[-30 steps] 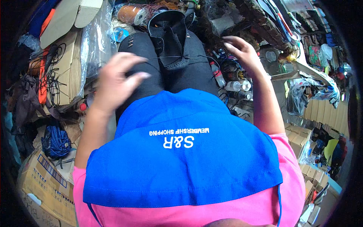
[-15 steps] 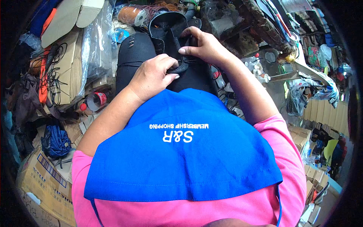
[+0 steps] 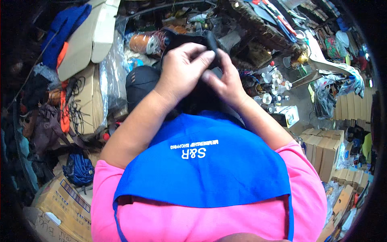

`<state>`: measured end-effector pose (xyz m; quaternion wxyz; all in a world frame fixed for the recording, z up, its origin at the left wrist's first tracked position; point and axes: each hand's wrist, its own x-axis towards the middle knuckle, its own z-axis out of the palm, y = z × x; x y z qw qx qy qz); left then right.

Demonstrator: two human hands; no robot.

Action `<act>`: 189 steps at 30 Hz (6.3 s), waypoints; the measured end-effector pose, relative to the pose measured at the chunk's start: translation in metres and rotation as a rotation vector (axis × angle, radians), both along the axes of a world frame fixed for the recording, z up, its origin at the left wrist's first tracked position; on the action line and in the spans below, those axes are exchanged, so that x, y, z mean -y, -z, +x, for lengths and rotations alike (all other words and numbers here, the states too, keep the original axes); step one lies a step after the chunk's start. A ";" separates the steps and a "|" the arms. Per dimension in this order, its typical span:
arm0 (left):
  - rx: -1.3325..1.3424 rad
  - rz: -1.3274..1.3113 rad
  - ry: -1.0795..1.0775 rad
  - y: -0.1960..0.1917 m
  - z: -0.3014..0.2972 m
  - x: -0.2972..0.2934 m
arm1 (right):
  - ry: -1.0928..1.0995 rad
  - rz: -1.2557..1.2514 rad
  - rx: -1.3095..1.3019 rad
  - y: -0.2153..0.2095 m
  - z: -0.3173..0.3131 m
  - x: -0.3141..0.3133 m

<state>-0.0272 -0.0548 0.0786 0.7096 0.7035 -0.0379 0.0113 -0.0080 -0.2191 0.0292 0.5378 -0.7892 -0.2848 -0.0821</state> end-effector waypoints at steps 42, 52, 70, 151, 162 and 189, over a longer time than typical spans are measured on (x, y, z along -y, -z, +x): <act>-0.190 0.360 0.042 0.005 -0.002 -0.041 | 0.194 -0.232 0.253 0.008 0.080 -0.014; -0.192 0.336 0.036 0.000 -0.004 -0.037 | 0.158 -0.275 0.206 -0.001 0.078 -0.013; -0.182 0.401 0.024 0.006 -0.004 -0.040 | 0.001 -0.248 -0.005 0.009 0.084 -0.004; 0.413 1.095 -0.496 0.071 -0.112 -0.094 | -0.387 -0.739 0.301 -0.050 0.082 -0.029; 0.421 0.990 -0.507 0.090 -0.105 -0.102 | -0.249 -1.124 0.619 -0.100 0.070 -0.163; 0.335 0.916 -0.472 0.096 -0.056 -0.144 | -0.673 -0.567 0.654 -0.075 0.020 -0.384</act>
